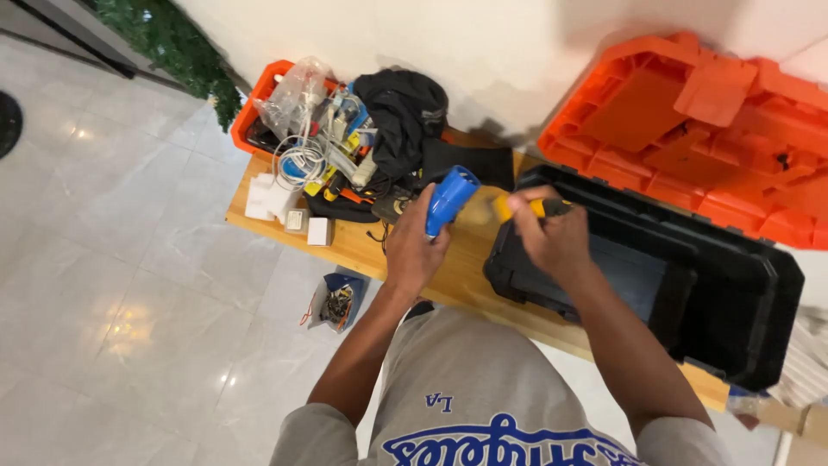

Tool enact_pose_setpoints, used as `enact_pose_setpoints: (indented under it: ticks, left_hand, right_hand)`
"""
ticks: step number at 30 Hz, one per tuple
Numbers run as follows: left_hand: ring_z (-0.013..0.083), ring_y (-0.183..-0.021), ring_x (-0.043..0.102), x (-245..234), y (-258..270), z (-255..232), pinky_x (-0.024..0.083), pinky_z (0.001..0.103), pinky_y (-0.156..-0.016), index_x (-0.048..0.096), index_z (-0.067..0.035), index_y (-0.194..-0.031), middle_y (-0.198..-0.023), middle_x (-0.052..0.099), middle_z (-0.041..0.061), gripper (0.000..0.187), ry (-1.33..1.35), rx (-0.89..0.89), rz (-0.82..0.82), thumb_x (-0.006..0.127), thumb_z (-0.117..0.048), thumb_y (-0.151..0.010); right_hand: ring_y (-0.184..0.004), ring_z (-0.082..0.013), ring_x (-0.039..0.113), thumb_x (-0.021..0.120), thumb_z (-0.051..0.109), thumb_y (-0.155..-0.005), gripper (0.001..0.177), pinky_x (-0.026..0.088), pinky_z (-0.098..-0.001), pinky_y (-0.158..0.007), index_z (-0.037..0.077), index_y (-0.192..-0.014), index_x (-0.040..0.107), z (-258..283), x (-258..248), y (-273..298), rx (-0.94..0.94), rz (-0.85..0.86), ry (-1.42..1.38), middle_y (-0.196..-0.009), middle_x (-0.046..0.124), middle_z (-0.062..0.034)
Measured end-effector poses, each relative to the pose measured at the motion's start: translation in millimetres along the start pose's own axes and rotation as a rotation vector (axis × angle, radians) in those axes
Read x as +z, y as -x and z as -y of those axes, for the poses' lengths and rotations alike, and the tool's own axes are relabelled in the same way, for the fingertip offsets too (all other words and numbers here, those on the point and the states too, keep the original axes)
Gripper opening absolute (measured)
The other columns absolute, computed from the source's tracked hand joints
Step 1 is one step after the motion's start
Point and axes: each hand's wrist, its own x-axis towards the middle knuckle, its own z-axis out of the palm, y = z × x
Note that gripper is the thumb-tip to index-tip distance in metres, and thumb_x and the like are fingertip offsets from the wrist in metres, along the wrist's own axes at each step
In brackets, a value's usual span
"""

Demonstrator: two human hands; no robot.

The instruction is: The person is organizing a variety of tools and electrical components by sorting them from an orange bin, cleaning them with a brush, and placing them into a black toolbox.

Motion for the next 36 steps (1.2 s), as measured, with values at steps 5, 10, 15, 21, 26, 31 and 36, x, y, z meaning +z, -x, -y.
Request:
enact_pose_setpoints:
  ticks: [5,10,15,21,26,31,36]
  left_hand:
    - [0.034,-0.111,0.067,-3.8,1.0,16.3,0.056,0.046,-0.094,0.046,-0.017,-0.154,-0.119,0.068,0.015,0.074,-0.086,0.029,-0.047,0.075,-0.014,-0.086]
    - [0.0389,-0.117,0.065,-9.2,3.0,16.1,0.054,0.051,-0.097,0.047,-0.02,-0.153,-0.126,0.066,0.015,0.074,0.112,-0.099,-0.001,0.076,-0.018,-0.086]
    - [0.029,-0.093,0.071,-4.8,4.2,35.8,0.065,0.042,-0.07,0.037,-0.009,-0.155,-0.109,0.065,0.019,0.081,1.373,-0.623,0.167,0.075,-0.006,-0.083]
    - [0.0246,-0.09,0.075,2.3,-19.3,38.0,0.065,0.042,-0.071,0.06,-0.012,-0.126,-0.106,0.072,0.012,0.04,1.483,-0.704,0.013,0.07,-0.038,-0.097]
    - [0.0187,-0.073,0.069,-23.7,-50.2,25.8,0.062,0.034,-0.066,0.061,-0.009,-0.113,-0.081,0.067,0.004,0.035,1.655,-0.8,-0.231,0.068,-0.039,-0.097]
    - [0.0158,-0.063,0.066,-21.3,-56.9,39.0,0.059,0.031,-0.057,0.065,-0.01,-0.098,-0.072,0.065,0.0,0.043,1.813,-0.977,-0.296,0.065,-0.053,-0.093]
    - [0.0189,-0.058,0.063,-19.8,-53.3,27.3,0.048,0.03,-0.053,0.071,-0.007,-0.099,-0.065,0.063,0.001,0.052,1.86,-1.038,-0.1,0.069,-0.057,-0.086]
  right_hand:
    - [-0.05,-0.0204,0.061,0.072,0.016,-0.102,0.012,0.049,-0.0275,-0.055,0.006,-0.094,0.075,11.8,2.3,-9.8,-0.08,-0.154,-0.103,-0.052,0.06,-0.0012]
    - [-0.051,-0.011,0.063,0.08,0.008,-0.091,0.007,0.049,-0.0219,-0.054,0.005,-0.097,0.078,20.7,37.6,-4.2,-0.074,-0.18,-0.44,-0.053,0.064,-0.0003]
    - [-0.048,-0.019,0.06,0.067,0.009,-0.104,0.011,0.049,-0.0287,-0.051,-0.001,-0.102,0.072,-1.3,37.2,-9.7,-0.018,-0.193,-0.336,-0.053,0.061,-0.0081]
    - [-0.047,-0.0129,0.062,0.065,0.002,-0.099,0.008,0.053,-0.0239,-0.05,-0.004,-0.102,0.069,13.0,72.1,17.5,0.068,-0.174,-0.743,-0.054,0.063,-0.01]
    - [-0.045,-0.0165,0.059,0.063,0.007,-0.103,0.011,0.049,-0.0282,-0.051,-0.003,-0.1,0.065,-8.1,70.8,22.8,0.265,-0.148,-0.544,-0.054,0.062,-0.0102]
    - [-0.047,-0.0143,0.061,0.062,0.003,-0.102,0.009,0.051,-0.0256,-0.054,-0.002,-0.1,0.07,32.4,49.5,24.1,0.145,-0.144,-0.544,-0.054,0.063,-0.0083]
    - [-0.044,-0.0149,0.062,0.065,0.011,-0.097,0.01,0.052,-0.0259,-0.052,0.003,-0.094,0.07,45.1,57.1,16.5,0.256,0.063,-0.667,-0.051,0.064,-0.0063]
